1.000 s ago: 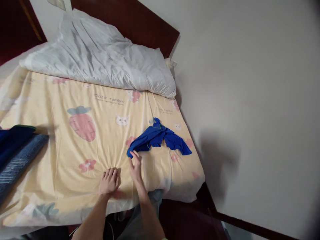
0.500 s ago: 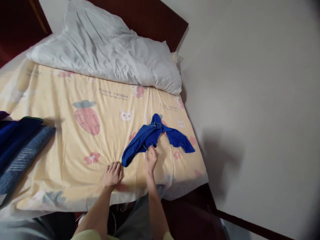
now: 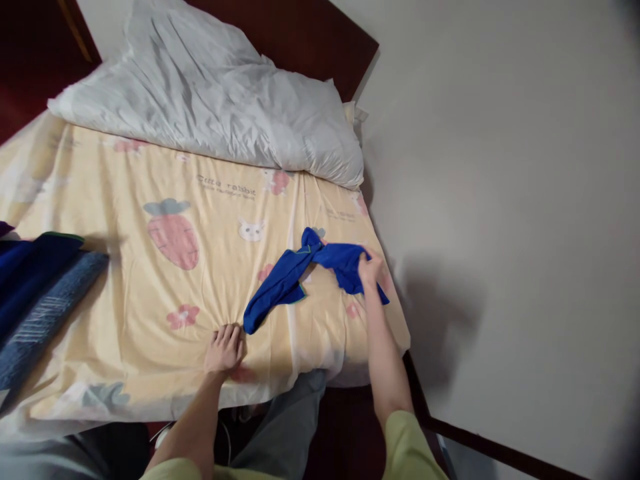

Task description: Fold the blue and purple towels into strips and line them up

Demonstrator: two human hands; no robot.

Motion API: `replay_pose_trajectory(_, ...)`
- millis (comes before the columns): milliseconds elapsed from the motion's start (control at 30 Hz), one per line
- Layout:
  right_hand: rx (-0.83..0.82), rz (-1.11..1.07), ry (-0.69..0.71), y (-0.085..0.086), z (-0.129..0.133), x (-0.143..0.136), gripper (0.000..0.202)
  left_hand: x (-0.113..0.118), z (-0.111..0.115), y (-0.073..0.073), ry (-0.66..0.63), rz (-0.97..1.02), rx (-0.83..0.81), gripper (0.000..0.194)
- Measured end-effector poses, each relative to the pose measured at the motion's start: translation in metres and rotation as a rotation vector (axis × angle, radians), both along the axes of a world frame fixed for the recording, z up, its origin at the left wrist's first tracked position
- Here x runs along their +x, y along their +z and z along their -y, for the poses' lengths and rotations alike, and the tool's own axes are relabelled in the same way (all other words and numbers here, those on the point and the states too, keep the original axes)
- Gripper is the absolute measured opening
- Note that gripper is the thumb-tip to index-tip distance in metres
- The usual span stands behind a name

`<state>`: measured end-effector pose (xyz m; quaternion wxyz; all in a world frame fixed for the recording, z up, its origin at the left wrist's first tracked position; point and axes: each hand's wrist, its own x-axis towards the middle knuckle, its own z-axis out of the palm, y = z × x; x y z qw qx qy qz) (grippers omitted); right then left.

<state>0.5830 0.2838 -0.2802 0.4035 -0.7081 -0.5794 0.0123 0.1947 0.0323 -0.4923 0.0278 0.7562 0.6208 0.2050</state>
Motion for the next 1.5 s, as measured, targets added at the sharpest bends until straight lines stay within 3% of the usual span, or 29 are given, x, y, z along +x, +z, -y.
replay_pose_trajectory(133, 0.326, 0.034, -0.184, 0.062, -0.020, 0.044, 0.044, -0.001, 0.000, -0.001, -0.006, 0.013, 0.010, 0.026)
replay_pose_trajectory(233, 0.401, 0.128, -0.199, 0.075, -0.023, 0.062, 0.046, -0.001, 0.000, 0.001, -0.010, 0.021, 0.028, 0.027)
replay_pose_trajectory(333, 0.204, 0.216, -0.193, 0.051, -0.014, 0.069, 0.043, 0.000, 0.000, 0.003, -0.013, 0.016, 0.045, 0.026)
replay_pose_trajectory(433, -0.296, 0.289, -0.123, 0.005, 0.003, 0.062, 0.036, 0.000, 0.000, 0.003, -0.010, 0.035, 0.057, 0.025)
replay_pose_trajectory(500, -0.526, 0.359, -0.008, -0.026, 0.012, 0.045, 0.036, 0.000, 0.000, 0.003, -0.013, 0.042, 0.061, 0.026)
replay_pose_trajectory(600, -0.493, 0.430, 0.235, -0.057, 0.011, 0.004, 0.048, 0.001, 0.001, 0.001, -0.008, 0.055, 0.048, 0.026)
replay_pose_trajectory(700, -0.426, 0.419, 0.470, -0.072, -0.005, -0.048, 0.049, 0.001, 0.002, -0.001, -0.005, 0.050, 0.042, 0.026)
replay_pose_trajectory(833, -0.559, 0.404, 0.444, -0.089, -0.028, -0.104, 0.047, 0.002, 0.003, -0.001, -0.011, 0.020, 0.058, 0.026)
replay_pose_trajectory(967, -0.599, 0.406, 0.389, -0.113, -0.017, -0.132, 0.040, 0.006, 0.009, 0.003, 0.010, 0.071, 0.030, 0.025)
replay_pose_trajectory(1067, -0.414, 0.355, 0.357, -0.129, 0.024, -0.146, 0.028, 0.010, 0.014, 0.005, 0.015, 0.115, -0.015, 0.024)
replay_pose_trajectory(1133, -0.266, 0.279, 0.340, -0.137, 0.071, -0.156, 0.029, 0.011, 0.016, 0.005, 0.027, 0.139, -0.055, 0.024)
replay_pose_trajectory(1267, -0.065, 0.155, 0.297, -0.142, 0.214, -0.182, 0.029, 0.012, 0.020, 0.012, 0.037, 0.164, -0.143, 0.024)
replay_pose_trajectory(1367, -0.011, 0.132, 0.248, -0.148, 0.326, -0.213, 0.034, 0.011, 0.019, 0.026, 0.030, 0.203, -0.198, 0.025)
replay_pose_trajectory(1433, -0.003, 0.174, 0.225, -0.151, 0.383, -0.236, 0.040, 0.005, 0.021, 0.038, 0.026, 0.265, -0.254, 0.024)
replay_pose_trajectory(1500, 0.005, 0.193, 0.304, -0.148, 0.420, -0.253, 0.044, -0.007, 0.034, 0.050, -0.021, 0.354, -0.312, 0.025)
